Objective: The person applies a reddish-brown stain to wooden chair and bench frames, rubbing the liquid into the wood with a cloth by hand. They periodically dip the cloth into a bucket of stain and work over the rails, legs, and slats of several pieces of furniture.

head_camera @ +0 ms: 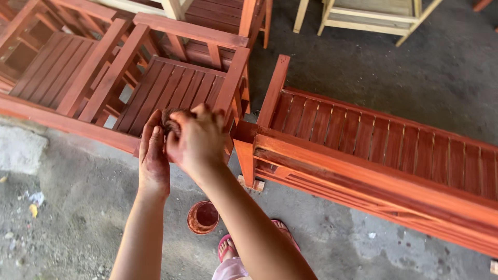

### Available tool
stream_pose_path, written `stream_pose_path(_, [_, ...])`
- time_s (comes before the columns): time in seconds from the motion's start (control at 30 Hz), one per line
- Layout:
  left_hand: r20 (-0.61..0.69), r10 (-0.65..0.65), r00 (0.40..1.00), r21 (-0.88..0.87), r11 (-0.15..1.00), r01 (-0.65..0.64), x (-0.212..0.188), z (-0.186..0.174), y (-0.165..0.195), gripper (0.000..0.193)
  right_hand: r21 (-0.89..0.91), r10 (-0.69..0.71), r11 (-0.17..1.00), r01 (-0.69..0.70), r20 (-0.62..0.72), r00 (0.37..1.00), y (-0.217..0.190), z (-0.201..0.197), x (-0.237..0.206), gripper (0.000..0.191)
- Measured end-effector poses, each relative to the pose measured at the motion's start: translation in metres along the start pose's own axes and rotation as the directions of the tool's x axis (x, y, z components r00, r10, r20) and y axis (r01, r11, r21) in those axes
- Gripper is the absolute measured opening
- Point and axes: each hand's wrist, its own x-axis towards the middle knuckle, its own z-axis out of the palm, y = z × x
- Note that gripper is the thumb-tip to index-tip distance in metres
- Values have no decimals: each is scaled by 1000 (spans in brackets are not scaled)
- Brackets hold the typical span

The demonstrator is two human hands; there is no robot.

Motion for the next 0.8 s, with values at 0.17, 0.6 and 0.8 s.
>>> stream_pose_path(0.17, [123,30,992,41,999,-36,11,1,-7,55,-49,-163,985,163,-536,828,51,-50,-16,32])
stream_pose_path(0.6, [435,-78,897,-293,930,223,12,72,-9,57,234,-109,948,217,-402,909,50,-44,-18,35])
stream_pose_path(0.8, [347,-208,915,-376,863,339,4,62,18,73,282,-214,877,388,-493,843,20,-46,-24,37])
